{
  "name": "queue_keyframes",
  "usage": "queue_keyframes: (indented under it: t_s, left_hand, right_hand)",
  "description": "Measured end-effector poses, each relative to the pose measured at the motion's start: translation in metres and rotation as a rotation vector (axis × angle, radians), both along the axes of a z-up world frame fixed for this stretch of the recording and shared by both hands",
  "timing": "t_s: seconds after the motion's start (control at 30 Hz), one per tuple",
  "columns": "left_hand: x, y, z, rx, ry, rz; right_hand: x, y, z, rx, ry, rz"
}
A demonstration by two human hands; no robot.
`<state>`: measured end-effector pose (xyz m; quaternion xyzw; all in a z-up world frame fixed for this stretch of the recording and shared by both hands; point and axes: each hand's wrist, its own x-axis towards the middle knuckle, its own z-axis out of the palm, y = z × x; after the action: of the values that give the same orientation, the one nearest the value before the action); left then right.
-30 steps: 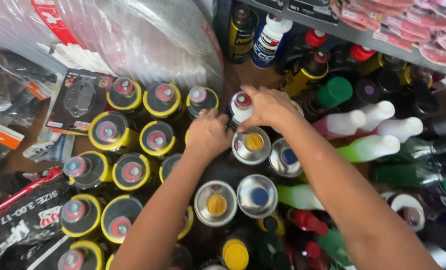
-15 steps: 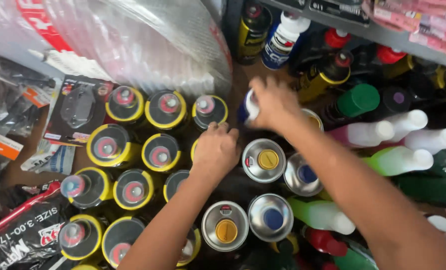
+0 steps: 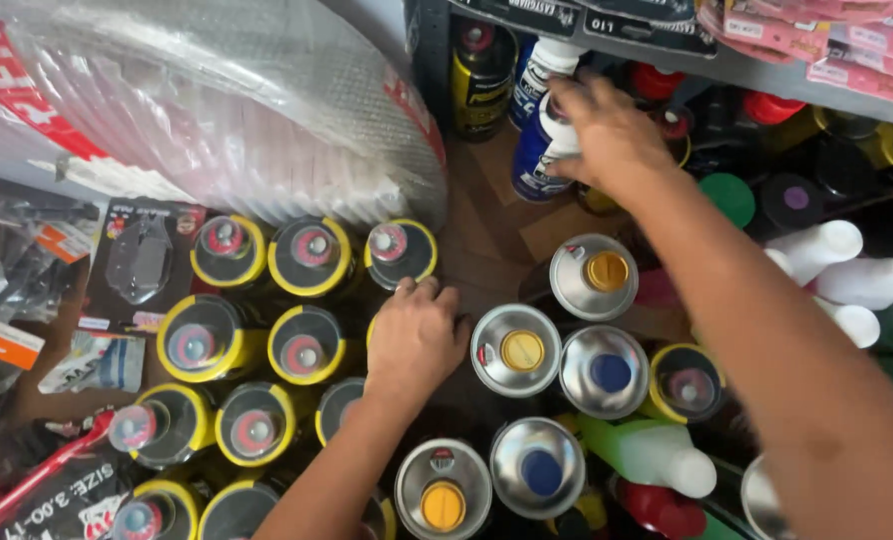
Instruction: The person sits on the floor and organizes numerous bottles of automotive fluids and cleaning products. They pick up bottles, inspect them, and place them into neat rows on the floor, occasionally moving plastic bags and other items out of the way.
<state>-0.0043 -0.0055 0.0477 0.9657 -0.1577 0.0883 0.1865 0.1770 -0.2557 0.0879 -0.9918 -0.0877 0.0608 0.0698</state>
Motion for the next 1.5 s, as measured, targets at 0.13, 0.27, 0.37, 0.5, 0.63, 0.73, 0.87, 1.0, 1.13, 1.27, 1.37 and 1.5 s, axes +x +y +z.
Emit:
queue_keyframes:
  t_s: [0.13,0.27,0.37,0.5,0.63,0.73,0.87,1.0,1.13,1.27,1.37,1.5]
  left_hand:
    - [-0.001,0.002,-0.009,0.014,-0.027,0.016]
    - [0.005,0.004,-0.023,0.119,0.042,-0.008]
    - [0.003,0.004,-0.031,0.117,0.038,-0.014]
    - [0.003,0.004,-0.032,0.123,0.013,0.004]
    - [0.001,0.005,-0.028,0.08,0.009,0.009]
    - [-0.001,0.006,-0.032,0.089,-0.01,-0.007]
    - [-0.002,0.006,-0.028,0.058,-0.007,-0.03]
    - [0.001,0.007,-0.026,0.026,-0.041,-0.026]
    - [0.001,0.009,-0.018,0.019,-0.078,-0.01]
    - [-0.006,0.008,-0.006,-0.068,-0.008,-0.018]
    - [-0.003,0.01,-0.007,-0.086,-0.046,-0.033]
    - [0.005,0.011,-0.029,-0.052,0.044,-0.052]
  right_hand:
    - [-0.068,-0.012,0.046,0.107,0.219,-0.031]
    - [-0.133,-0.03,0.031,0.084,0.362,0.076]
    - [-0.14,-0.038,-0.005,-0.038,0.32,0.007]
    - [-0.13,-0.027,-0.014,0.12,0.277,0.005]
    - [-0.126,-0.015,-0.024,0.028,0.218,0.029]
    - [-0.12,0.008,-0.017,0.0,0.146,0.081]
    - [-0.087,0.036,-0.033,0.089,0.063,0.101]
    - [-0.024,0.064,-0.061,0.156,-0.093,0.118]
    - [0.014,0.081,-0.054,0.179,-0.105,0.095]
    - [0.008,0.066,-0.041,0.192,-0.405,0.246]
    - [-0.021,0.052,-0.014,0.19,-0.436,0.345]
    - [-0.103,0.029,0.04,0.038,0.146,0.238]
